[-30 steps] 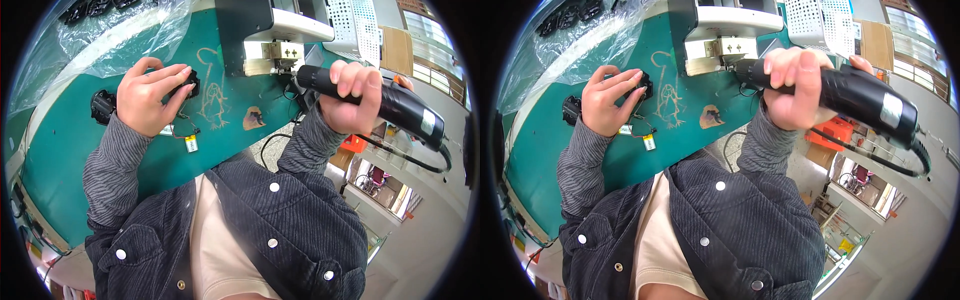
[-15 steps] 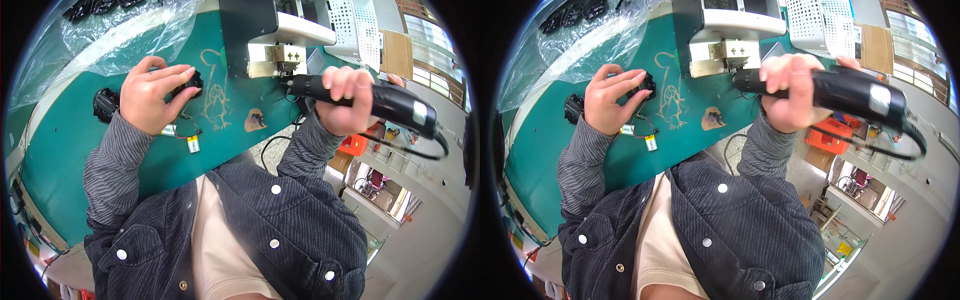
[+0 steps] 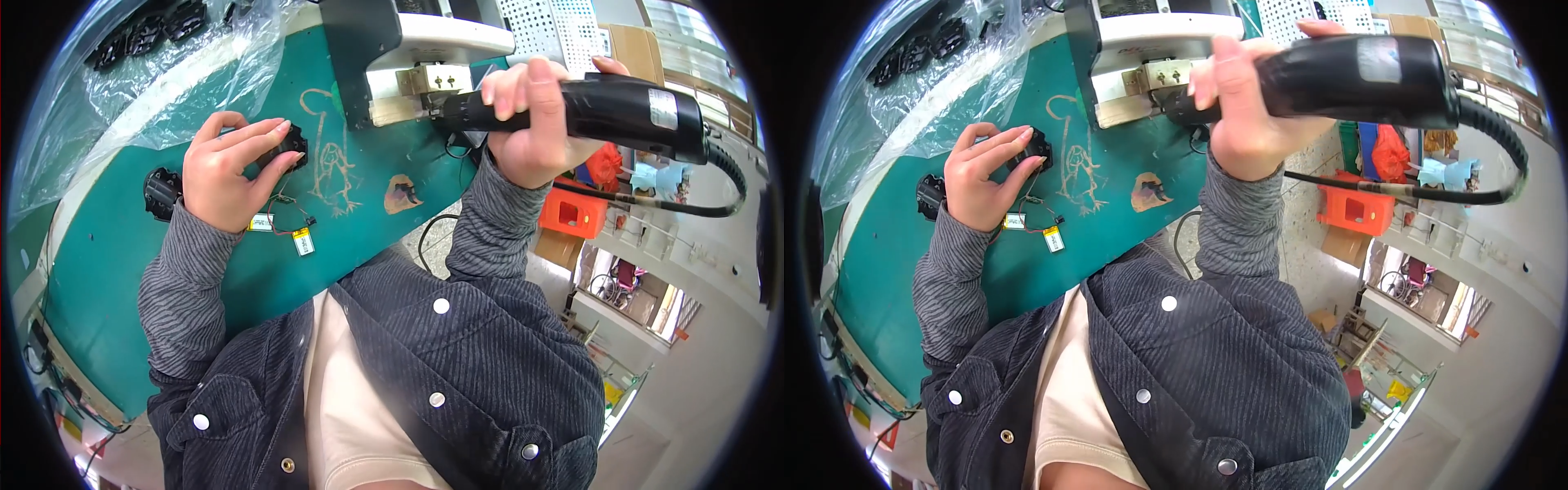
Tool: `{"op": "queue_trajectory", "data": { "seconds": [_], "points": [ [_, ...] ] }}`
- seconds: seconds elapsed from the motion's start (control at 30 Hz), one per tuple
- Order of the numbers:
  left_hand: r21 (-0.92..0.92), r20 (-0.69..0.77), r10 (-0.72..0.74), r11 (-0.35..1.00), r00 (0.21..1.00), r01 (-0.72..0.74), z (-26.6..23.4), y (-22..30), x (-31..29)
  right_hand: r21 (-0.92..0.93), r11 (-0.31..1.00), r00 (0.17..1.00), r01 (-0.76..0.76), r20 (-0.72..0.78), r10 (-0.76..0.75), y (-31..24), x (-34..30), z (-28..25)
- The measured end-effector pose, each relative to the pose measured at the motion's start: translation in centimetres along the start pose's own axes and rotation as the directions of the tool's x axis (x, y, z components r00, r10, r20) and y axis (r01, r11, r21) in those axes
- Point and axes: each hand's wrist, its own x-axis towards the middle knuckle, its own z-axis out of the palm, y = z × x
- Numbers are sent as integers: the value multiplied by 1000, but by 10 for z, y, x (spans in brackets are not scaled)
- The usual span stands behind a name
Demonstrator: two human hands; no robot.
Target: Assembling small electronic or mechanical hardware components using a handheld tool and sorting parts.
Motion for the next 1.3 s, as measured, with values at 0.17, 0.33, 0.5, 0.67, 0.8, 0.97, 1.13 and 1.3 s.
{"op": "queue_trajectory", "data": {
  "seconds": [0.17,0.33,0.5,0.67,0.8,0.97,1.13,1.3],
  "points": [
    [15,-7,2,1000,1000,-2,1,2,3,130,991,997,-5,-81,16,-20,-10,-4],
    [41,-2,-2,999,1000,3,0,-2,-2,255,962,987,-95,-105,125,-27,-31,33],
    [45,-31,10,999,999,-8,0,-8,-4,282,953,992,-114,81,94,-11,-48,70],
    [2,-62,18,1000,998,-18,4,-10,-6,291,946,988,-145,101,121,6,-49,86],
    [4,4,-81,997,997,81,-3,-5,-7,250,955,987,-159,45,153,7,-55,98],
    [8,-1,-90,996,996,90,-1,-6,-9,230,953,975,-195,150,163,8,-56,96],
    [-23,-36,-71,997,997,71,3,-7,-9,247,945,974,-213,132,185,10,-56,95],
    [-30,-37,-79,996,996,78,-1,-5,-9,213,956,971,-202,169,168,9,-55,94]
  ]
}}
